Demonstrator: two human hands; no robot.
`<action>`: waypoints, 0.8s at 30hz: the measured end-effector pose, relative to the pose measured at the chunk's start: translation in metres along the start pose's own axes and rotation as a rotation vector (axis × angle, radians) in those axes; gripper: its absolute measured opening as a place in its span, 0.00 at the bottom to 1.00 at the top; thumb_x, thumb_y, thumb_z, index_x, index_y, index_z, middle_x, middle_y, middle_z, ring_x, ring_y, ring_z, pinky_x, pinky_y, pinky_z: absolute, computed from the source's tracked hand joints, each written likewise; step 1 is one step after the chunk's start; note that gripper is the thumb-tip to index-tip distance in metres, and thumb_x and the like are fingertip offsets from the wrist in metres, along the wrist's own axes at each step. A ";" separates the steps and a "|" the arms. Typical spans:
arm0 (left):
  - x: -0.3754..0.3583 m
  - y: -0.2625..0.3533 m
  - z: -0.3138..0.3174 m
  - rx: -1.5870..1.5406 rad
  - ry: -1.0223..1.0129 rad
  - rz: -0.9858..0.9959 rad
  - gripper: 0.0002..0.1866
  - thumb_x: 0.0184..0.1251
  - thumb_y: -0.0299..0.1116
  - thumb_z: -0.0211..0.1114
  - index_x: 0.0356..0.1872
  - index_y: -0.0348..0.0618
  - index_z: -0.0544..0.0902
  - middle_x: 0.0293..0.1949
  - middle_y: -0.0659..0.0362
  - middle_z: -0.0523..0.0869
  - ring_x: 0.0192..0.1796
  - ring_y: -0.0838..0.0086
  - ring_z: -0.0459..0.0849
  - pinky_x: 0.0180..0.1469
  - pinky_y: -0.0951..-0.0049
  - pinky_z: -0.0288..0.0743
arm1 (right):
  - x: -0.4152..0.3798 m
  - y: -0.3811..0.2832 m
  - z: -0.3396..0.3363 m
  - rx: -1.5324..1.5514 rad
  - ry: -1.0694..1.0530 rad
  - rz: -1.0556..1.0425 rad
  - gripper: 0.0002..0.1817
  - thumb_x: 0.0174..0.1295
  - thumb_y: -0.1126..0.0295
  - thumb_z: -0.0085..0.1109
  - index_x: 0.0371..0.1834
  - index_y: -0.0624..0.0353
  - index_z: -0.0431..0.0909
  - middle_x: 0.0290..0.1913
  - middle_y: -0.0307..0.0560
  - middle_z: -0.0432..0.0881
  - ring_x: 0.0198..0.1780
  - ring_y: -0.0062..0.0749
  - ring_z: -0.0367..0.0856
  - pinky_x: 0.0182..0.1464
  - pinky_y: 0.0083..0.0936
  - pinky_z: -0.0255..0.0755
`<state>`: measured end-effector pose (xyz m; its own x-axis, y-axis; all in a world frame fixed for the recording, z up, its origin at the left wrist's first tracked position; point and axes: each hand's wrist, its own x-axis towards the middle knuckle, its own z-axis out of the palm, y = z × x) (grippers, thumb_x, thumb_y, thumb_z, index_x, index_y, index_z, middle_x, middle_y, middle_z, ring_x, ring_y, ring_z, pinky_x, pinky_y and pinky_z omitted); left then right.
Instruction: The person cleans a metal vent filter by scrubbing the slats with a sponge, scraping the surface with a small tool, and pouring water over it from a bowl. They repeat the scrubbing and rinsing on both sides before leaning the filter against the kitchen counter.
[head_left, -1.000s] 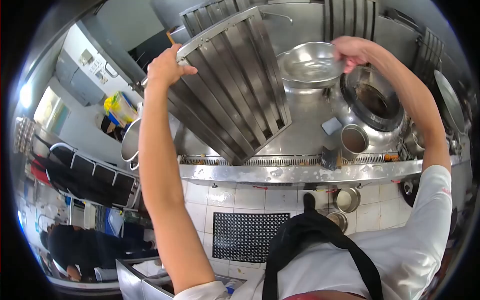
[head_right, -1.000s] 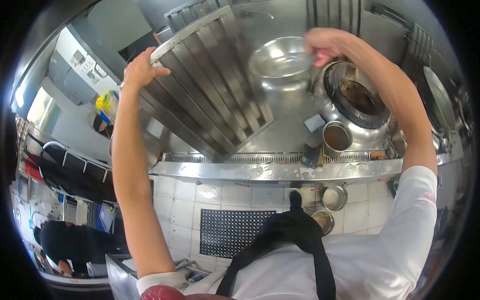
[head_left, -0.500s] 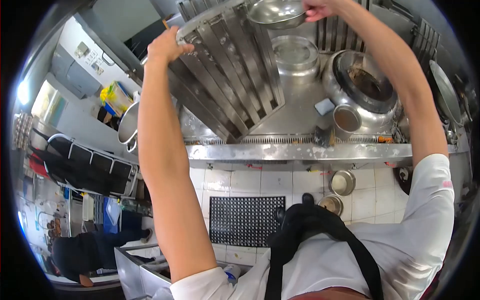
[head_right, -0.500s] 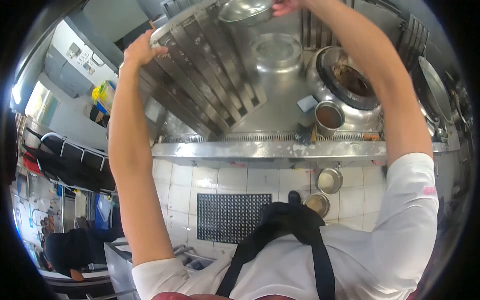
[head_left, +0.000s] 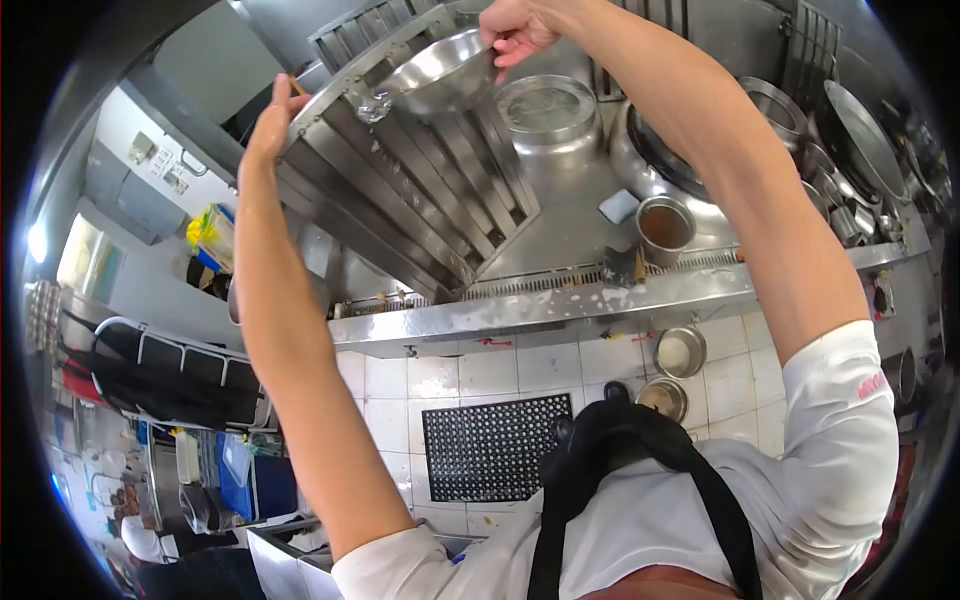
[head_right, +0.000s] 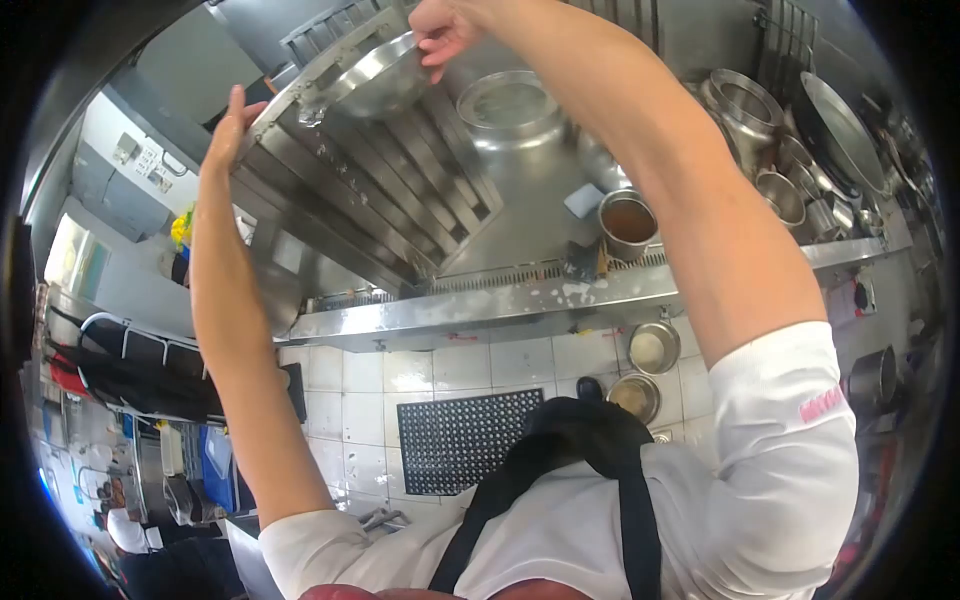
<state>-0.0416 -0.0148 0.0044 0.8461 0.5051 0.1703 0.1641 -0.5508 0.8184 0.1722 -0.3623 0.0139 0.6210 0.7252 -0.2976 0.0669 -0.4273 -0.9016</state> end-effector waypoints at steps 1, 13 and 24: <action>0.001 -0.003 -0.002 0.139 0.065 0.053 0.50 0.74 0.73 0.32 0.62 0.31 0.82 0.63 0.45 0.82 0.67 0.60 0.77 0.73 0.65 0.59 | 0.034 -0.005 -0.008 -0.018 -0.047 0.011 0.12 0.65 0.70 0.59 0.50 0.61 0.76 0.44 0.47 0.83 0.40 0.36 0.85 0.43 0.32 0.87; -0.021 0.000 0.018 0.935 0.242 0.134 0.45 0.60 0.76 0.55 0.71 0.55 0.75 0.64 0.52 0.83 0.68 0.55 0.79 0.69 0.55 0.69 | -0.010 0.051 -0.099 -0.422 0.171 0.158 0.11 0.70 0.71 0.49 0.47 0.67 0.78 0.36 0.49 0.81 0.22 0.26 0.74 0.40 0.34 0.89; -0.027 0.026 0.033 1.151 0.229 0.013 0.52 0.52 0.79 0.62 0.63 0.41 0.78 0.56 0.46 0.87 0.61 0.52 0.84 0.62 0.54 0.76 | 0.077 -0.029 -0.037 -0.294 -0.144 -0.177 0.03 0.65 0.71 0.58 0.37 0.56 0.80 0.31 0.40 0.78 0.29 0.31 0.80 0.39 0.31 0.87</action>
<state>-0.0429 -0.0646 0.0027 0.7594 0.5378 0.3661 0.6171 -0.7738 -0.1432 0.2470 -0.3143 0.0291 0.4646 0.8614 -0.2054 0.3980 -0.4103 -0.8205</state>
